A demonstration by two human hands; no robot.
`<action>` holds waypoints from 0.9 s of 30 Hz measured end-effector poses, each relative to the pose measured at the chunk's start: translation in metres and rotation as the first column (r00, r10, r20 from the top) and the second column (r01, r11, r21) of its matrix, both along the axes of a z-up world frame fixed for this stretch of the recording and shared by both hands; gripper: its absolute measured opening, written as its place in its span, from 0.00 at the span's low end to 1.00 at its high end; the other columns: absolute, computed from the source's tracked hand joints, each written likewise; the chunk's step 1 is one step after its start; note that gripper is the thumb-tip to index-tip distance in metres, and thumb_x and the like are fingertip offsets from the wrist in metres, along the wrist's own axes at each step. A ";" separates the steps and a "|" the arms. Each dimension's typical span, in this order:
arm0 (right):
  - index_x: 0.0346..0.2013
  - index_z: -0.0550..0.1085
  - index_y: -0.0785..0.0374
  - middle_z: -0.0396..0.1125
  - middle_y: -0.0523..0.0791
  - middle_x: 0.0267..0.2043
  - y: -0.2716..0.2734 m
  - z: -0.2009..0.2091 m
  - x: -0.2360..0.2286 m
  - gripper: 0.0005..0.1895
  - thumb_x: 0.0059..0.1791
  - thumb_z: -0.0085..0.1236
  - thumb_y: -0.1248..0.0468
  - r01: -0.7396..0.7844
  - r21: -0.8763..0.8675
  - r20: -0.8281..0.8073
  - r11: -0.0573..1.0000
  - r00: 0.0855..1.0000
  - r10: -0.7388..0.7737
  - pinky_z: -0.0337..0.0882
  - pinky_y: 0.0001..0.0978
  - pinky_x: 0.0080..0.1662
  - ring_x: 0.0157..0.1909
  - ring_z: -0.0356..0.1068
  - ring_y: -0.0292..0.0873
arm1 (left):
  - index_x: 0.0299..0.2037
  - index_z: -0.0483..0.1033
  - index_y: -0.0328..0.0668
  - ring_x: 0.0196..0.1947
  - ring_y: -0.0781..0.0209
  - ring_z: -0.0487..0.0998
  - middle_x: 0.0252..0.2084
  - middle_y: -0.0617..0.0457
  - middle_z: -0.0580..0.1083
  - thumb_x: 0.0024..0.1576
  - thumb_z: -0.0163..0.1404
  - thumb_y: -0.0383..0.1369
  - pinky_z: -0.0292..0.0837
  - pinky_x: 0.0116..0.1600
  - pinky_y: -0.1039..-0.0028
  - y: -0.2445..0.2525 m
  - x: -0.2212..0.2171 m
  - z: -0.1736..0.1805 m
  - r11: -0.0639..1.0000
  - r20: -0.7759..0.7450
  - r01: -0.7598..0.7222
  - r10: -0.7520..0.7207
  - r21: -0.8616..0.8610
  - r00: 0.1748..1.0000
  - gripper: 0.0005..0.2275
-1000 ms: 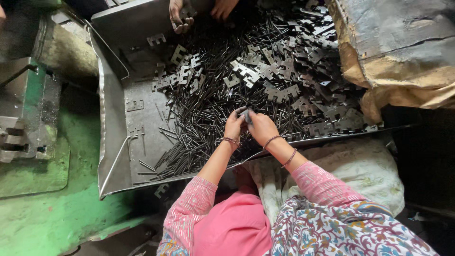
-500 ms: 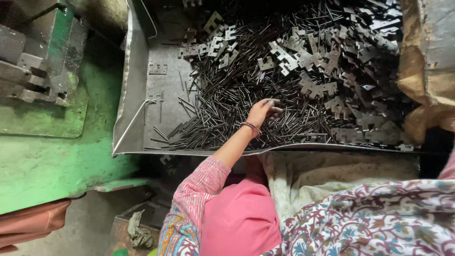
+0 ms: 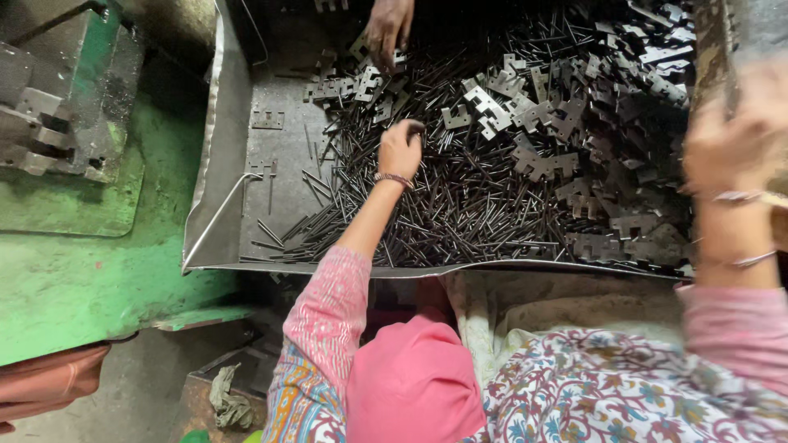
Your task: The person repeatedly picks up small metal brackets and pins from a bin and inserts the pins into the brackets by hand. The assembled parts are placed back into the bin. The task continues throughout the clip with consistent hand movements.
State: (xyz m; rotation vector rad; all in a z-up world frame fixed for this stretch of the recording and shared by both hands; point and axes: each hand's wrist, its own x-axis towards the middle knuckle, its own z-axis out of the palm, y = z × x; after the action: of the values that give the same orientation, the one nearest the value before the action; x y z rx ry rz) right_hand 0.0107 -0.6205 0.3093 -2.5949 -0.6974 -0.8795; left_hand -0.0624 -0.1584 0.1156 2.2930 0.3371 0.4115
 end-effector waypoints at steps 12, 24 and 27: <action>0.54 0.75 0.64 0.70 0.51 0.57 0.130 -0.101 -0.144 0.18 0.50 0.57 0.65 -0.041 0.222 -0.591 0.974 0.789 0.168 0.70 0.44 0.57 0.59 0.68 0.55 | 0.46 0.69 0.37 0.47 0.42 0.76 0.43 0.42 0.74 0.53 0.57 0.30 0.78 0.48 0.58 0.051 0.030 -0.022 0.833 -0.083 -0.055 0.121 0.551 0.989 0.14; 0.52 0.75 0.64 0.70 0.51 0.55 0.128 -0.108 -0.147 0.16 0.50 0.56 0.65 -0.068 0.263 -0.595 0.963 0.774 0.217 0.71 0.44 0.55 0.57 0.69 0.55 | 0.60 0.71 0.45 0.47 0.47 0.74 0.46 0.43 0.71 0.56 0.51 0.25 0.77 0.41 0.63 -0.043 -0.068 0.029 0.621 -0.385 0.457 -0.258 0.636 0.886 0.20; 0.51 0.75 0.64 0.70 0.50 0.54 0.131 -0.105 -0.147 0.15 0.50 0.55 0.65 -0.058 0.256 -0.612 0.965 0.763 0.208 0.71 0.44 0.55 0.57 0.69 0.55 | 0.54 0.73 0.46 0.55 0.49 0.71 0.50 0.47 0.70 0.60 0.51 0.28 0.73 0.49 0.62 -0.021 -0.050 0.042 0.467 -0.400 0.500 -0.302 0.730 0.865 0.12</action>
State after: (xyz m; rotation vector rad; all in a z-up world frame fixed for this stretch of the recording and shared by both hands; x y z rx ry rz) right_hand -0.1362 -0.4892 0.2045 -2.3660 -0.5302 0.0068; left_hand -0.1126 -0.1796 0.1575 3.2390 -0.4348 0.0341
